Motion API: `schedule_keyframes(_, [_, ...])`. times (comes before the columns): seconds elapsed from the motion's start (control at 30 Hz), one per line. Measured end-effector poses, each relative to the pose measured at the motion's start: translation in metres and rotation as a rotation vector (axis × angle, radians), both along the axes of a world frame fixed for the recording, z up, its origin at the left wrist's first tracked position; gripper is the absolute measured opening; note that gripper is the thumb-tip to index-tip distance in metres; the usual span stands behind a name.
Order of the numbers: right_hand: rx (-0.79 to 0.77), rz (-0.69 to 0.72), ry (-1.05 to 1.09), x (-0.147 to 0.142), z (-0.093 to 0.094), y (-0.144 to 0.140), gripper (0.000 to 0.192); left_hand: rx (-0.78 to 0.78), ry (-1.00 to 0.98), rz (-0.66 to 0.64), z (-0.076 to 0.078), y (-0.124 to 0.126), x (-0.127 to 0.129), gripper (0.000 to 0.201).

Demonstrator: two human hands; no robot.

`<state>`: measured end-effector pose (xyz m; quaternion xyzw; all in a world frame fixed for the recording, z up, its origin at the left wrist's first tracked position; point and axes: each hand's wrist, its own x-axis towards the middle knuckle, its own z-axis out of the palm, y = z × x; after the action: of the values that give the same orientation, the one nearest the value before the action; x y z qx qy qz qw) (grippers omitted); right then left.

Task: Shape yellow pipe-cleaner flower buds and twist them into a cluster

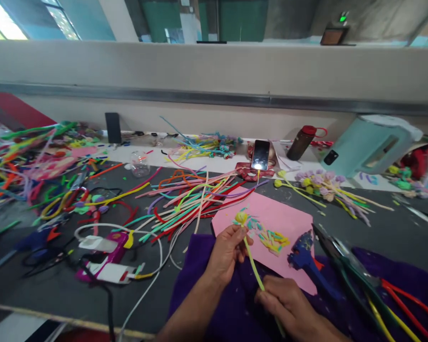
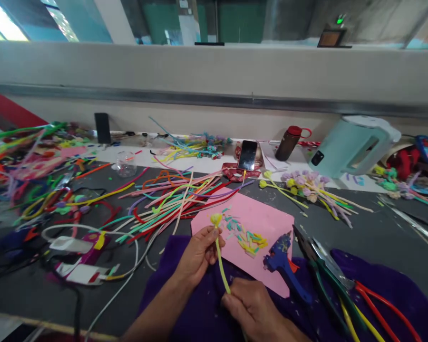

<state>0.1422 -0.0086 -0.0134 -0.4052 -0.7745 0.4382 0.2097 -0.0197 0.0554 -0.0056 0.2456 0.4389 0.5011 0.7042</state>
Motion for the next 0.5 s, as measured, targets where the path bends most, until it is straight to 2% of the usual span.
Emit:
schedule_keyframes(0.13, [-0.036,-0.019,-0.045,0.004,-0.004,-0.001,0.040,-0.040,-0.033,0.028,0.000,0.002,-0.002,0.025])
schedule_keyframes(0.37, [-0.026,-0.036,-0.036,0.008,0.005,-0.009,0.041,0.035,-0.034,0.070,0.006,0.001,-0.001,0.023])
schedule_keyframes(0.5, [-0.054,0.054,0.010,0.005,0.012,-0.019,0.040,0.068,-0.017,0.087,0.005,0.004,-0.004,0.025])
